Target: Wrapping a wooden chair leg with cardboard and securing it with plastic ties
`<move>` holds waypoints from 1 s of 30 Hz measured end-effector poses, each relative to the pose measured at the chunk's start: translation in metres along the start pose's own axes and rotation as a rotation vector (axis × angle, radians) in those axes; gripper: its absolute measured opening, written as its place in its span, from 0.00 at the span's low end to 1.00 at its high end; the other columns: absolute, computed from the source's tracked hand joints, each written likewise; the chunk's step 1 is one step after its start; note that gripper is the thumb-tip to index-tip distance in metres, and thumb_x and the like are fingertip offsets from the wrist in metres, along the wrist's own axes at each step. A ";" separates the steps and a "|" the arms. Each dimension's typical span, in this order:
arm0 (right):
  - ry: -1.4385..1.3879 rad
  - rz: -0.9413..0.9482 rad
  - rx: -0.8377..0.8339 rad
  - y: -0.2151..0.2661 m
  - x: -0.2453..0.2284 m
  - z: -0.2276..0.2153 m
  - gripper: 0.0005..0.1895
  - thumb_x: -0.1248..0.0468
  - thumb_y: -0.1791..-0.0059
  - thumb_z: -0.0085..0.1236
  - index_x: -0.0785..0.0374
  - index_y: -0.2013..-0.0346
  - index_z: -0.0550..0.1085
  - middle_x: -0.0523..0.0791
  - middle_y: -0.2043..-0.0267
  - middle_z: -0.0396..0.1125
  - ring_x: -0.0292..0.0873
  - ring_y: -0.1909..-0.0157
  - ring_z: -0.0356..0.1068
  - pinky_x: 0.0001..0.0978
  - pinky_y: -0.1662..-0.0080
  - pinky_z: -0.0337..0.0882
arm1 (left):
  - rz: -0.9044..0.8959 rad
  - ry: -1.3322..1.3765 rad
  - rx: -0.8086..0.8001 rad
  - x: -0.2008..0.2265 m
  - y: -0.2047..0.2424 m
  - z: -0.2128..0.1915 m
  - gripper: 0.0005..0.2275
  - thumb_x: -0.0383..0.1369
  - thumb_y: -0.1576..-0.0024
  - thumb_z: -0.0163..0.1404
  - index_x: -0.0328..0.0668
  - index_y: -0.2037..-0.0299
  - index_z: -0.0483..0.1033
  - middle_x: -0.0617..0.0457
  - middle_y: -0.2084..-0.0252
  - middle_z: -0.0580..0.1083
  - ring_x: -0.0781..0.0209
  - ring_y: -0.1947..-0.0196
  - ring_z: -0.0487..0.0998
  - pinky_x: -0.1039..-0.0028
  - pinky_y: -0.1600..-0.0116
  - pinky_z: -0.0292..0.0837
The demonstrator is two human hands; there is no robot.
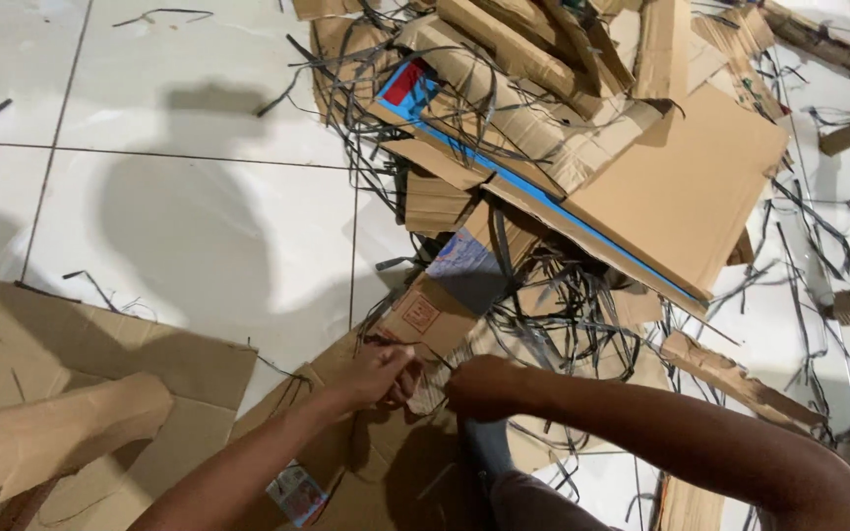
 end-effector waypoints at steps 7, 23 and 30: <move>-0.066 0.457 -0.219 0.003 0.102 -0.014 0.15 0.57 0.45 0.48 0.63 0.57 0.78 0.53 0.55 0.72 0.57 0.58 0.75 0.54 0.66 0.77 | -0.005 -0.229 0.092 -0.003 -0.003 -0.017 0.24 0.52 0.46 0.53 0.56 0.41 0.76 0.57 0.43 0.78 0.55 0.41 0.78 0.63 0.39 0.71; 0.273 0.595 0.435 -0.192 0.314 -0.111 0.13 0.54 0.51 0.45 0.39 0.65 0.80 0.46 0.41 0.62 0.71 0.37 0.51 0.71 0.32 0.42 | 0.167 -0.243 0.413 -0.021 0.036 -0.086 0.22 0.50 0.43 0.54 0.50 0.43 0.76 0.51 0.40 0.77 0.52 0.40 0.78 0.60 0.37 0.72; -0.482 1.104 0.422 -0.205 0.383 -0.089 0.54 0.33 0.48 0.40 0.54 0.22 0.25 0.49 0.18 0.14 0.52 0.19 0.38 0.54 0.37 0.61 | 0.074 -0.047 0.450 -0.044 0.052 -0.110 0.19 0.47 0.42 0.54 0.51 0.43 0.77 0.52 0.44 0.80 0.57 0.44 0.83 0.72 0.45 0.80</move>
Point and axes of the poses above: each hand's wrist, its own y-axis away from the middle knuckle, its own z-axis out of the palm, x = y × z, the point moved 9 cm from there along -y, towards the middle knuckle
